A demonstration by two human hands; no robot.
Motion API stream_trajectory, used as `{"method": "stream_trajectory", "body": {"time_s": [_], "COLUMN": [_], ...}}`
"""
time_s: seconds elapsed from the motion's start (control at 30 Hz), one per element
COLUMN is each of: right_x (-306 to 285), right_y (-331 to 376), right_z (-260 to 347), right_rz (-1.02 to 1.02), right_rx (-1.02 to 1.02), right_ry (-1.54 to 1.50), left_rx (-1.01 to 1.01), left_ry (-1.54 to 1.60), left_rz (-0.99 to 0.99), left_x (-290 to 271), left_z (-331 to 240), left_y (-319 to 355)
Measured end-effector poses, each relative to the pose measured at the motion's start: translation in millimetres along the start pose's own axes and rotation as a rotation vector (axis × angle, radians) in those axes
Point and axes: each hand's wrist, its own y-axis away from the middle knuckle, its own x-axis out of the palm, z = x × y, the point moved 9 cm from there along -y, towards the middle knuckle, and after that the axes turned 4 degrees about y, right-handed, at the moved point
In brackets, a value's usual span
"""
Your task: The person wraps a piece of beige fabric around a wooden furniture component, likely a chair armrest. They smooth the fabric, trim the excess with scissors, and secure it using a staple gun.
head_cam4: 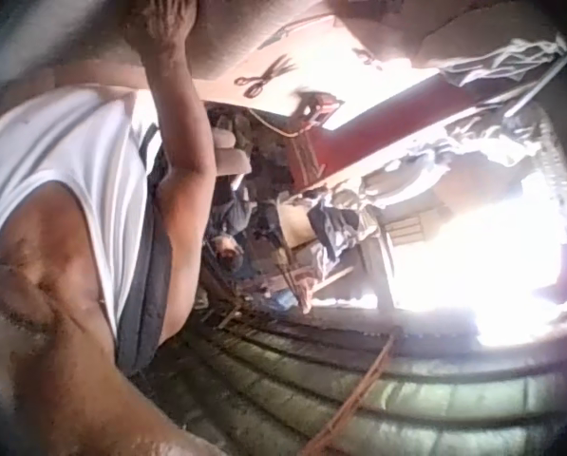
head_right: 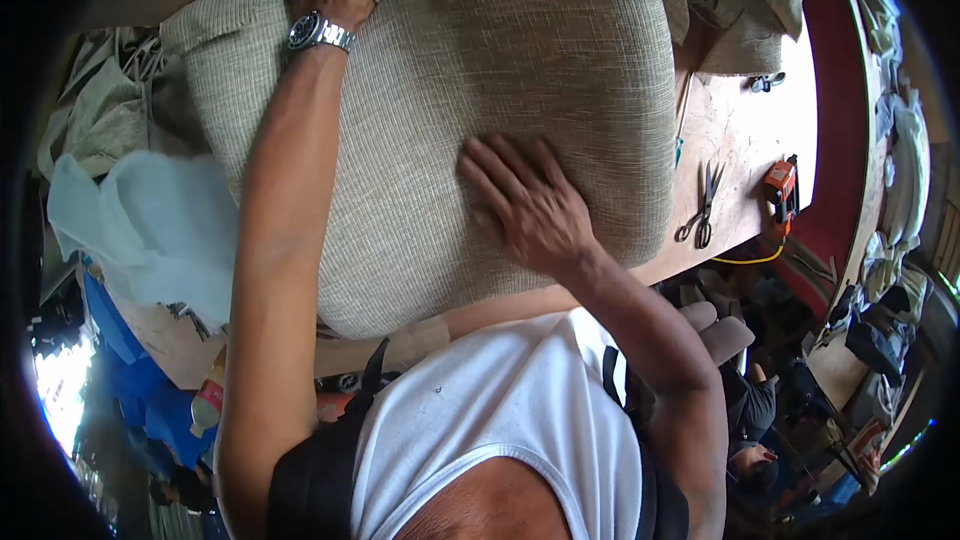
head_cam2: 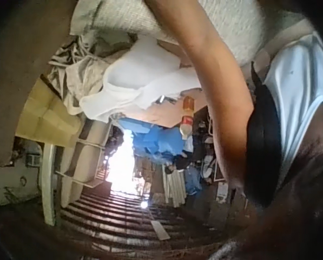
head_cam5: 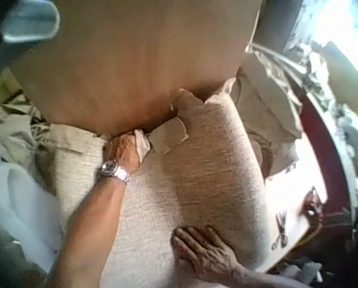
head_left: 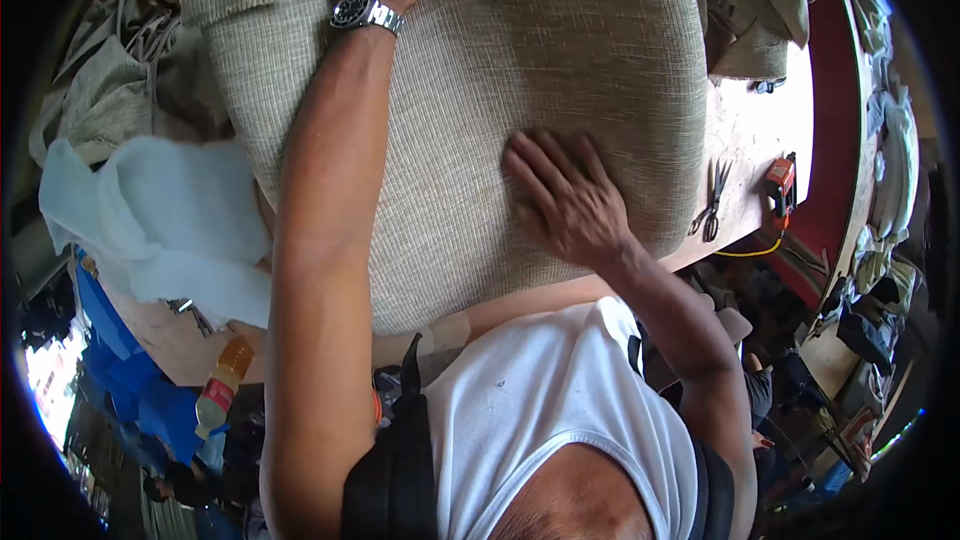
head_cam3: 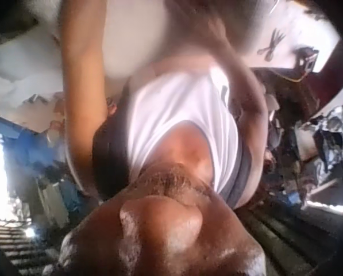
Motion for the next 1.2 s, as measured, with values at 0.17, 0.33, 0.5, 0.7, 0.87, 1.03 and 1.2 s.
{"method": "stream_trajectory", "body": {"time_s": [0.17,0.33,0.5,0.7,0.87,1.03,1.2], "right_x": [-36,-54,-51,-34,-45,-54,-44], "right_y": [-107,-180,-204,-216,-217,-231,-228], "right_z": [-18,-50,-65,-82,-71,-87,-80], "right_rz": [-0.266,-0.346,-0.157,-0.102,-0.212,0.170,-0.248], "right_rx": [-0.131,-0.074,0.032,0.131,-0.009,0.011,-0.109], "right_ry": [0.039,0.042,-0.064,-0.037,0.114,0.051,0.157], "left_rx": [0.306,0.384,0.298,0.131,0.324,0.107,0.333], "left_ry": [0.219,0.362,0.208,-0.031,-0.216,-0.338,-0.301], "left_rz": [-0.138,-0.162,0.287,0.593,0.278,0.744,0.063], "left_x": [64,42,9,-46,-43,0,6], "left_z": [51,15,-15,-71,-58,-40,-37], "left_y": [-16,-12,6,73,170,96,68]}}
